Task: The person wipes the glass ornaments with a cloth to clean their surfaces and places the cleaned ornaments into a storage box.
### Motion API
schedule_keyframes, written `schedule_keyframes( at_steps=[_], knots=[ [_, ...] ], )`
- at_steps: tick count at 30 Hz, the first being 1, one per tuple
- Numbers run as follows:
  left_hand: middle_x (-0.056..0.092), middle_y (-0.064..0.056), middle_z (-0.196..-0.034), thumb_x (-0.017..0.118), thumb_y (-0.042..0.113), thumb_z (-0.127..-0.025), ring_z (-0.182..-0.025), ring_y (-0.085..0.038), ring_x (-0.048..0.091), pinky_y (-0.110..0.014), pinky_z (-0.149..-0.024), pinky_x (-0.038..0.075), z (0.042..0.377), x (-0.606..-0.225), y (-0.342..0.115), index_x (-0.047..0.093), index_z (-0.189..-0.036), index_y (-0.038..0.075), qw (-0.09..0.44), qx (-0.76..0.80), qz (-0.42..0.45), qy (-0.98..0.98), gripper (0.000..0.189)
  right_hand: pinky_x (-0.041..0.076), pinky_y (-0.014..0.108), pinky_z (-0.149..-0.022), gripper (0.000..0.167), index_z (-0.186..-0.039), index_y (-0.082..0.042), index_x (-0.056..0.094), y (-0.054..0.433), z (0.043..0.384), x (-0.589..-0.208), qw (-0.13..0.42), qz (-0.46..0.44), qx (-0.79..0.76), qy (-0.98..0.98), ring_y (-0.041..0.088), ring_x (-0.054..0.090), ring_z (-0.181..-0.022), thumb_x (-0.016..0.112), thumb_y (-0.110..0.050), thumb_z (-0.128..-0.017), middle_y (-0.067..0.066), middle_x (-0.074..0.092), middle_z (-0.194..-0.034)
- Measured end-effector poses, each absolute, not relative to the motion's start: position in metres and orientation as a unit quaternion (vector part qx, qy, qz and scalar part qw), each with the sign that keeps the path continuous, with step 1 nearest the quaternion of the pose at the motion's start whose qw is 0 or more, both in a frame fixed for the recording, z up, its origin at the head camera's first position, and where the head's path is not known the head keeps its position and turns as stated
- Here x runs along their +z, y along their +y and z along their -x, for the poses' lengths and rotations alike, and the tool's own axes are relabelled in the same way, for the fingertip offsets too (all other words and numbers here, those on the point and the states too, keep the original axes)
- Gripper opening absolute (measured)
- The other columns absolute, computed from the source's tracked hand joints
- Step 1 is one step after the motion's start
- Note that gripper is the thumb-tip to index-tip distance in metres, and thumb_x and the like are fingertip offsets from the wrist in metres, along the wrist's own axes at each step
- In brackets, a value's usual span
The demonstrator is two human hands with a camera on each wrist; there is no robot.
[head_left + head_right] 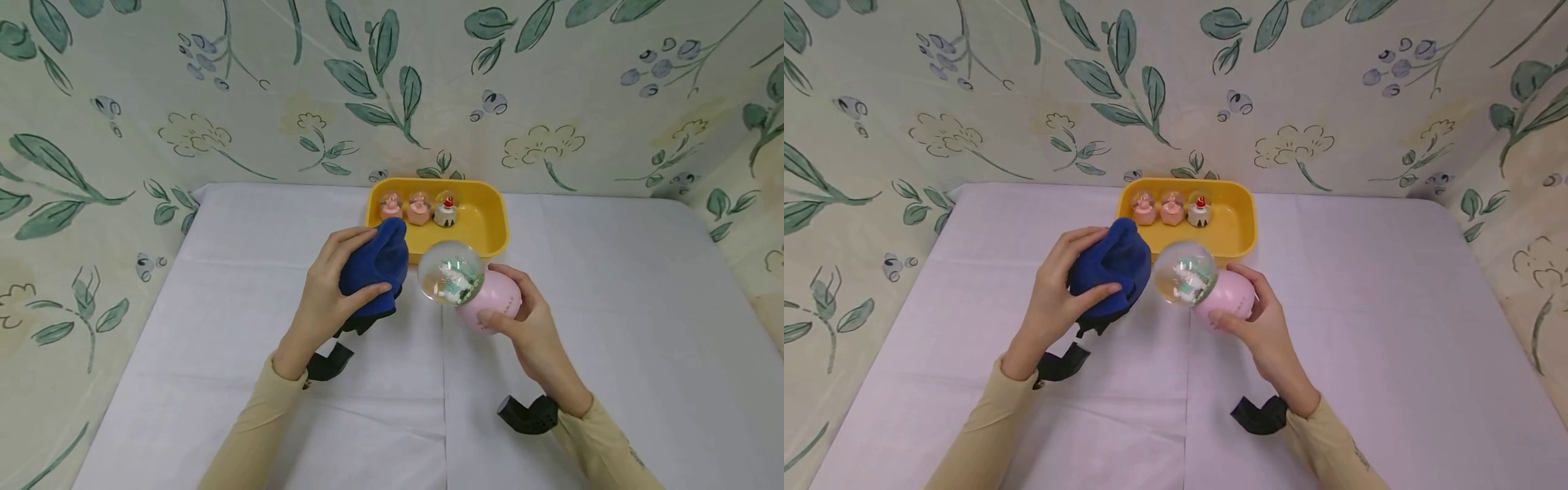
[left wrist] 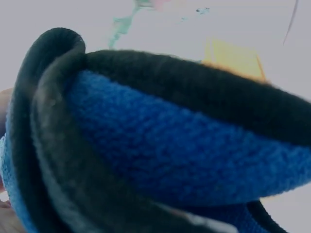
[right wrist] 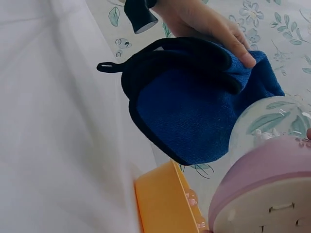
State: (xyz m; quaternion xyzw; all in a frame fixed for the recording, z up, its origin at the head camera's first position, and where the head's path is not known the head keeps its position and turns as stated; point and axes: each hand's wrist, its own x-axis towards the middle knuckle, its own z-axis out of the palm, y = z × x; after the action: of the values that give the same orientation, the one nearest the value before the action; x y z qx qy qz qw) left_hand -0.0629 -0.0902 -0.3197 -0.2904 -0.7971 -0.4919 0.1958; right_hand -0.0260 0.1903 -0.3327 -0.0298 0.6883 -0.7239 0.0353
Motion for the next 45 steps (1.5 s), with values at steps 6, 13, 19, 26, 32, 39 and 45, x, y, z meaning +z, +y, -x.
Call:
schedule_keyframes(
  at_steps=[6, 13, 19, 26, 32, 39, 45],
  knots=[
    [0.046, -0.014, -0.134, 0.084, 0.003, -0.071, -0.124, -0.023, 0.044, -0.039, -0.105, 0.037, 0.063, -0.309, -0.086, 0.049, -0.134, 0.0, 0.203, -0.489, 0.305, -0.791, 0.072, 0.053, 0.025, -0.08, 0.066, -0.139, -0.005, 0.037, 0.187, 0.027, -0.335, 0.061, 0.026, -0.695, 0.716, 0.027, 0.046, -0.111, 0.067, 0.006, -0.081, 0.009, 0.039, -0.134],
    [0.043, -0.015, -0.135, 0.083, 0.008, -0.073, -0.122, -0.024, 0.044, -0.037, -0.103, 0.04, 0.058, -0.292, -0.069, 0.048, -0.135, 0.001, 0.183, -0.477, 0.318, -0.799, 0.072, 0.054, 0.025, -0.078, 0.07, -0.14, -0.004, 0.036, 0.179, 0.03, -0.337, 0.051, 0.035, -0.656, 0.752, 0.031, 0.042, -0.113, 0.07, 0.004, -0.078, 0.01, 0.037, -0.137],
    [0.042, -0.014, -0.137, 0.082, 0.017, -0.076, -0.125, -0.025, 0.042, -0.036, -0.107, 0.035, 0.054, -0.285, -0.048, 0.048, -0.135, 0.001, 0.185, -0.432, 0.334, -0.817, 0.07, 0.054, 0.025, -0.077, 0.07, -0.139, -0.004, 0.037, 0.173, 0.033, -0.34, 0.029, 0.059, -0.644, 0.762, 0.03, 0.043, -0.111, 0.069, 0.004, -0.077, 0.008, 0.035, -0.139],
    [0.044, -0.014, -0.137, 0.082, 0.027, -0.076, -0.126, -0.028, 0.042, -0.038, -0.107, 0.034, 0.05, -0.287, -0.032, 0.051, -0.133, 0.002, 0.185, -0.366, 0.338, -0.847, 0.07, 0.053, 0.024, -0.078, 0.072, -0.139, -0.002, 0.038, 0.17, 0.036, -0.344, 0.003, 0.066, -0.643, 0.763, 0.03, 0.042, -0.112, 0.07, 0.005, -0.075, 0.008, 0.036, -0.14],
    [0.043, -0.014, -0.139, 0.078, 0.032, -0.081, -0.128, -0.028, 0.038, -0.036, -0.109, 0.032, 0.051, -0.293, -0.027, 0.05, -0.133, 0.001, 0.17, -0.335, 0.354, -0.856, 0.067, 0.05, 0.019, -0.082, 0.073, -0.139, 0.001, 0.037, 0.169, 0.036, -0.344, -0.005, 0.056, -0.644, 0.763, 0.033, 0.038, -0.12, 0.071, 0.005, -0.074, 0.013, 0.035, -0.14],
    [0.037, -0.017, -0.147, 0.054, 0.018, -0.098, -0.137, -0.026, 0.03, -0.034, -0.115, 0.015, 0.053, -0.298, -0.028, 0.044, -0.132, -0.004, 0.135, -0.31, 0.384, -0.859, 0.042, 0.051, 0.018, -0.079, 0.071, -0.137, 0.001, 0.038, 0.169, 0.037, -0.343, -0.015, 0.038, -0.657, 0.752, 0.026, 0.043, -0.112, 0.07, 0.009, -0.074, 0.011, 0.038, -0.137],
    [0.034, -0.013, -0.15, 0.062, 0.024, -0.094, -0.14, -0.024, 0.027, -0.04, -0.116, 0.011, 0.061, -0.298, -0.032, 0.049, -0.13, -0.001, 0.135, -0.288, 0.394, -0.862, 0.045, 0.051, 0.018, -0.079, 0.071, -0.137, 0.002, 0.038, 0.169, 0.038, -0.343, -0.02, 0.036, -0.661, 0.749, 0.026, 0.043, -0.112, 0.069, 0.011, -0.074, 0.011, 0.037, -0.136]
  ],
)
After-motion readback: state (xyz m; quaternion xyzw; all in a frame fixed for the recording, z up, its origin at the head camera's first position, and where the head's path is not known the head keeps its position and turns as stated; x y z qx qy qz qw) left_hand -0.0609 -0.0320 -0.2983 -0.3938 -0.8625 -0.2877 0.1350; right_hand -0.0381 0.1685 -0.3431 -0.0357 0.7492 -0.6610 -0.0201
